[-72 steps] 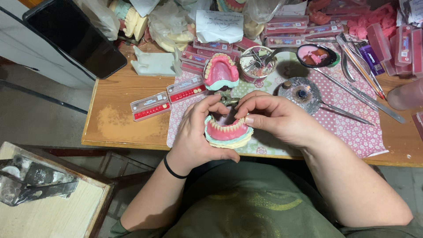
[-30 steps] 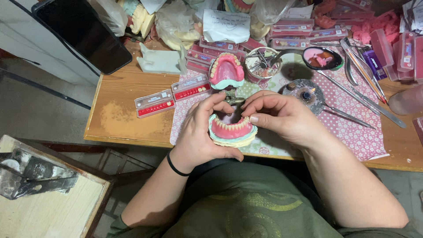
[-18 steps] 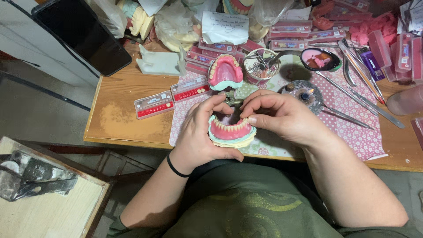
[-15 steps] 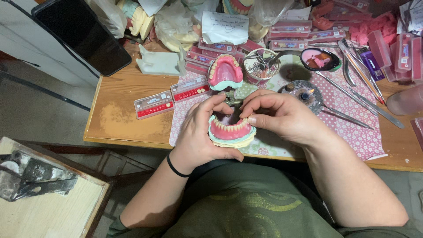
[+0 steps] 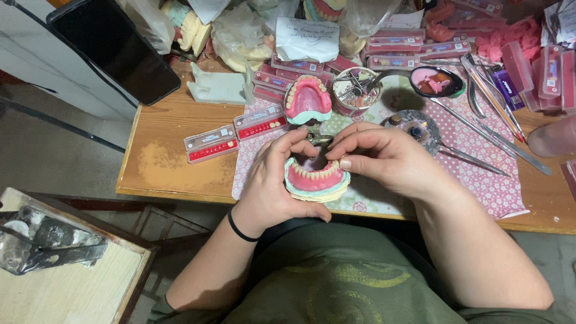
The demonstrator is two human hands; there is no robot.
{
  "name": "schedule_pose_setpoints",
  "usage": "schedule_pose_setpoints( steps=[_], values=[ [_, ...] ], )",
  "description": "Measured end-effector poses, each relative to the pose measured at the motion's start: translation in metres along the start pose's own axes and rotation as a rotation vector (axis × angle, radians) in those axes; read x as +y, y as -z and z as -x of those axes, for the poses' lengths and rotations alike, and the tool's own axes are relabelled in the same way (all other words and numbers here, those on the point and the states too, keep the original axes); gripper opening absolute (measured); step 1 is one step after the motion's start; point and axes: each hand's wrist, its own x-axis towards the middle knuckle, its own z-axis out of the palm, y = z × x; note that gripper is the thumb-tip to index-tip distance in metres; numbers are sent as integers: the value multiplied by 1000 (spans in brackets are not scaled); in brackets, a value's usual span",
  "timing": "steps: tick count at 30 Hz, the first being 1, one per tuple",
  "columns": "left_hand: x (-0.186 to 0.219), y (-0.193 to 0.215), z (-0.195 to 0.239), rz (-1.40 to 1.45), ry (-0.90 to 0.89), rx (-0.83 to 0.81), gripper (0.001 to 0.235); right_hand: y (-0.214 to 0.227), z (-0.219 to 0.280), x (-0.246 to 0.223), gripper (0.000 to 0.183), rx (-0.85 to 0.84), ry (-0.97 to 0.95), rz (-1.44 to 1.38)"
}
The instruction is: The person uses a brush to apply a pink substance to the gum area of a dental cast held in an articulator. They then pick up individual artificial teeth from a tray and place them into the cast, pressing them into position with their fingers.
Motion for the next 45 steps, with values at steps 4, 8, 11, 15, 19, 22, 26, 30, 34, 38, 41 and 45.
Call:
schedule_pose_setpoints(
  steps=[4, 8, 11, 15, 19, 22, 26, 30, 34, 38, 41, 45],
  values=[
    [0, 0, 1, 11, -3, 3, 120, -5, 5, -10, 16, 52, 23, 51],
    [-1, -1, 1, 23, -15, 7, 120, -8, 7, -18, 17, 78, 123, 291],
    [-1, -1, 1, 28, -15, 8, 120, -8, 7, -21, 16, 63, 184, 366],
    [0, -1, 1, 24, -4, 5, 120, -7, 6, -22, 17, 36, 207, 352],
    [-1, -1, 1, 19, -13, 10, 120, -6, 6, -19, 18, 45, 191, 349],
    [0, -2, 0, 36, -7, 9, 121, -6, 6, -20, 18, 38, 172, 356],
    [0, -1, 0, 16, -5, 12, 120, -5, 6, -21, 16, 34, 153, 341],
    [0, -1, 0, 9, -2, 8, 120, -5, 5, -21, 16, 25, 156, 338],
    [0, -1, 0, 4, -20, 11, 119, -5, 5, -20, 15, 27, 180, 341],
    [-1, -1, 0, 2, -3, 1, 120, -4, 5, -20, 14, 25, 167, 350],
    [-1, -1, 0, -2, -2, 1, 120, -4, 4, -19, 14, 25, 173, 349],
    [-1, -1, 0, -4, -17, 8, 120, -5, 5, -19, 14, 33, 163, 338]
  ],
)
